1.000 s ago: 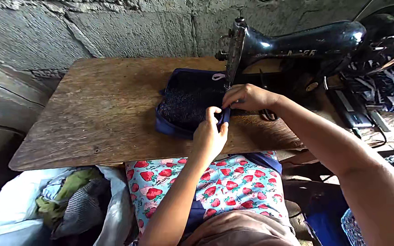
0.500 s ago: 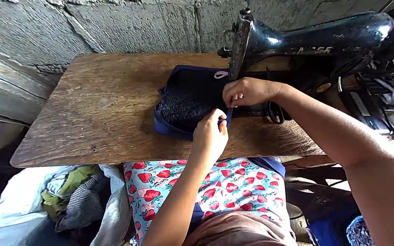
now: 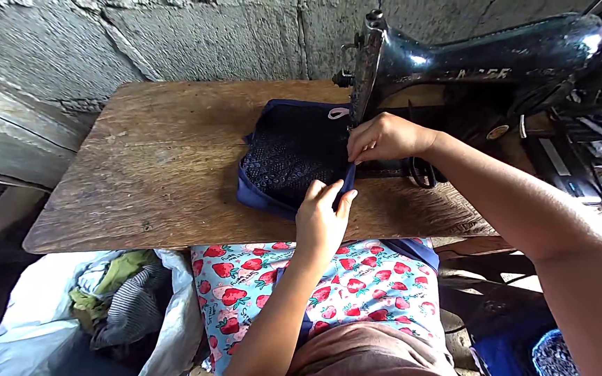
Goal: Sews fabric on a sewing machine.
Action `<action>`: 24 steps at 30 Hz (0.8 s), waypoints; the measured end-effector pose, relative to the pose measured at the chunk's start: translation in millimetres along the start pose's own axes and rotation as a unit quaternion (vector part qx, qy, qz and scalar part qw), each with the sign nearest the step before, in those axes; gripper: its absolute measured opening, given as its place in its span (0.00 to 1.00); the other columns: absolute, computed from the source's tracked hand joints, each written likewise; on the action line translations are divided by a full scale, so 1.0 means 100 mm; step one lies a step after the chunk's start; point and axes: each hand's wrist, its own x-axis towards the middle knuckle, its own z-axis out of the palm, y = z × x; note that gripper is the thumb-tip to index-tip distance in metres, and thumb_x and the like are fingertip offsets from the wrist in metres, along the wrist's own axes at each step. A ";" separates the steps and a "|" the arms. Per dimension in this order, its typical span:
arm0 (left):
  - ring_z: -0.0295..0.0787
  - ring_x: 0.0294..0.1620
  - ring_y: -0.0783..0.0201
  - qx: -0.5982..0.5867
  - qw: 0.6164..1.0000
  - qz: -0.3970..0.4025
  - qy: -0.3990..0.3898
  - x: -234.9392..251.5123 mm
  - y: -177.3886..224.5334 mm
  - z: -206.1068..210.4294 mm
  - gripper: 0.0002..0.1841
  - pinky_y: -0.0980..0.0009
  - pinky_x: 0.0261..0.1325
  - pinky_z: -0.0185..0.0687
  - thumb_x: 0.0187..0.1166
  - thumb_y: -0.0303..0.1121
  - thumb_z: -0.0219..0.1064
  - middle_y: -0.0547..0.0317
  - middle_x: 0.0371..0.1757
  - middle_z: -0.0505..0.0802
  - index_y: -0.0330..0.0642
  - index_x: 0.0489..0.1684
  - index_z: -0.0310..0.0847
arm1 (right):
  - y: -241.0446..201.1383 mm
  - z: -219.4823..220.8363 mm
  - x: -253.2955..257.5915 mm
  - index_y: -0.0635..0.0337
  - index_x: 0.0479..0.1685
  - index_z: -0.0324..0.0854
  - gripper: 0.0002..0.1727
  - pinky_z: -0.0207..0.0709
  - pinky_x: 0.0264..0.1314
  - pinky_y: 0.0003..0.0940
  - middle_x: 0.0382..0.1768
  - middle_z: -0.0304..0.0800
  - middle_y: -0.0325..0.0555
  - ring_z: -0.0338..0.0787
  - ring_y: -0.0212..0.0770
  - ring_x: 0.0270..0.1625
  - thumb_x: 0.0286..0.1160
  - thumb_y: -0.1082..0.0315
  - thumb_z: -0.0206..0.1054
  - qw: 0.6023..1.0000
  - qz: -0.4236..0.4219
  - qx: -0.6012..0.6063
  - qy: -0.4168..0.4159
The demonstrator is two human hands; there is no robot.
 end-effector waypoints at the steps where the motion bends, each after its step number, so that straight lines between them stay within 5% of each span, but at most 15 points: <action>1: 0.84 0.33 0.63 0.008 1.000 0.001 0.002 -0.01 0.00 0.00 0.16 0.69 0.38 0.84 0.77 0.39 0.76 0.52 0.35 0.87 0.36 0.52 0.94 | 0.00 0.01 0.00 0.66 0.34 0.94 0.04 0.88 0.46 0.29 0.39 0.96 0.50 0.94 0.37 0.41 0.66 0.77 0.74 1.000 -0.004 -0.001 0.000; 11: 0.91 0.33 0.62 0.024 0.999 -0.029 -0.012 -0.01 0.08 -0.01 0.06 0.60 0.34 0.84 0.74 0.36 0.75 0.58 0.33 0.93 0.44 0.35 0.96 | -0.07 -0.09 -0.02 0.63 0.34 0.94 0.04 0.87 0.42 0.31 0.33 0.96 0.46 0.93 0.34 0.36 0.66 0.75 0.74 0.997 0.041 0.027 -0.062; 16: 0.93 0.36 0.54 0.028 0.995 -0.078 -0.059 0.04 0.14 -0.09 0.10 0.51 0.39 0.85 0.74 0.38 0.77 0.51 0.35 0.95 0.39 0.38 0.93 | -0.07 -0.08 0.02 0.63 0.39 0.94 0.07 0.84 0.44 0.34 0.39 0.95 0.47 0.90 0.37 0.39 0.69 0.77 0.71 0.991 0.066 0.021 -0.114; 20: 0.91 0.33 0.59 0.023 0.998 -0.049 -0.044 0.00 0.11 -0.06 0.08 0.57 0.36 0.85 0.73 0.37 0.77 0.55 0.33 0.94 0.42 0.36 0.93 | 0.00 -0.03 0.02 0.62 0.37 0.94 0.08 0.80 0.38 0.28 0.36 0.93 0.46 0.86 0.33 0.35 0.66 0.74 0.69 0.995 0.020 0.017 -0.099; 24: 0.91 0.42 0.60 0.010 1.000 -0.018 0.001 -0.05 0.06 -0.04 0.13 0.64 0.41 0.89 0.75 0.38 0.76 0.48 0.54 0.89 0.41 0.52 0.94 | -0.01 -0.04 0.01 0.62 0.35 0.94 0.08 0.80 0.39 0.28 0.36 0.92 0.46 0.87 0.33 0.36 0.65 0.73 0.68 0.995 0.016 0.005 -0.094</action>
